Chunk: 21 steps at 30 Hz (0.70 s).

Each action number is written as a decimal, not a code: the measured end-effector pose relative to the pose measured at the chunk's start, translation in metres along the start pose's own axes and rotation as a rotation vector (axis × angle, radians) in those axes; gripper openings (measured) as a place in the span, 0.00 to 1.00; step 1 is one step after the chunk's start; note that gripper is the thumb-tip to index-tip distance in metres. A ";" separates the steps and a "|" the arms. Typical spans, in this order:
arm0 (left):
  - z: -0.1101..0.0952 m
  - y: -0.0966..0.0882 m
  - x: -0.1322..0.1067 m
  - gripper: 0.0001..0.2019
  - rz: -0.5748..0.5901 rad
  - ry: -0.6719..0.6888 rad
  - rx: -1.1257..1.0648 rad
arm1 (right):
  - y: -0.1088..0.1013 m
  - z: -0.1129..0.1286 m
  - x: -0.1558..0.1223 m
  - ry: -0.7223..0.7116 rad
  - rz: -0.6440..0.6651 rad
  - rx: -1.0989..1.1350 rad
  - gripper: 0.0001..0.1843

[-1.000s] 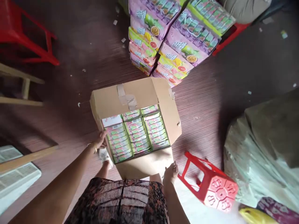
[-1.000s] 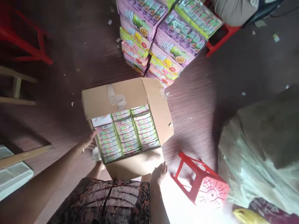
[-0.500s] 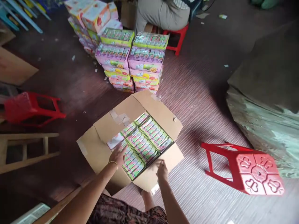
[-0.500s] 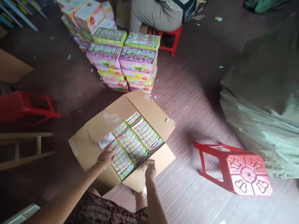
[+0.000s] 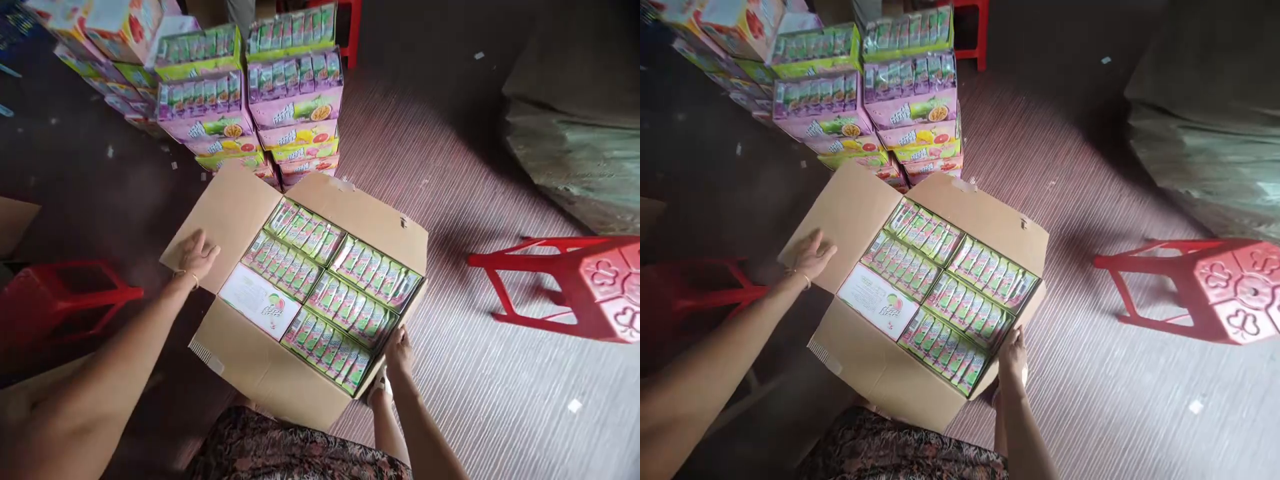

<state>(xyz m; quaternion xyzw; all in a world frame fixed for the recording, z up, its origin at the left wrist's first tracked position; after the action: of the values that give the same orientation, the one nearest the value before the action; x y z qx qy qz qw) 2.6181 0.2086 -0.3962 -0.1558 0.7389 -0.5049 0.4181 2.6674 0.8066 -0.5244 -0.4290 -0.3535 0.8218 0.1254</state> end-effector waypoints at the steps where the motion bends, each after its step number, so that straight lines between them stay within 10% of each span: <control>1: 0.003 0.014 0.013 0.38 0.089 -0.016 -0.027 | 0.001 0.006 -0.004 0.020 -0.036 0.001 0.44; 8: 0.015 0.118 0.022 0.35 0.359 -0.072 -0.158 | -0.004 0.021 -0.006 0.033 -0.165 -0.042 0.38; 15: 0.015 0.123 0.015 0.44 0.268 -0.202 -0.188 | -0.008 0.023 0.000 0.043 -0.275 -0.053 0.33; 21: 0.021 0.154 -0.049 0.39 0.267 -0.273 -0.148 | -0.046 0.012 0.048 -0.075 -0.264 0.034 0.36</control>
<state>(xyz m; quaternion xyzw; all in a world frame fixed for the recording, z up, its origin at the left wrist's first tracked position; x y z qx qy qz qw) 2.6930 0.2954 -0.5116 -0.1539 0.7244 -0.3637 0.5651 2.6250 0.8583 -0.5181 -0.3457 -0.3974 0.8193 0.2265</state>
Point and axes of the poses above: each hand's wrist, its own x-axis towards the middle knuckle, its own y-axis out of the palm, z = x × y, the point moved 7 cm from there along x, towards the middle knuckle, and after that the axes turned 4 degrees about y, right-handed, at the moved point
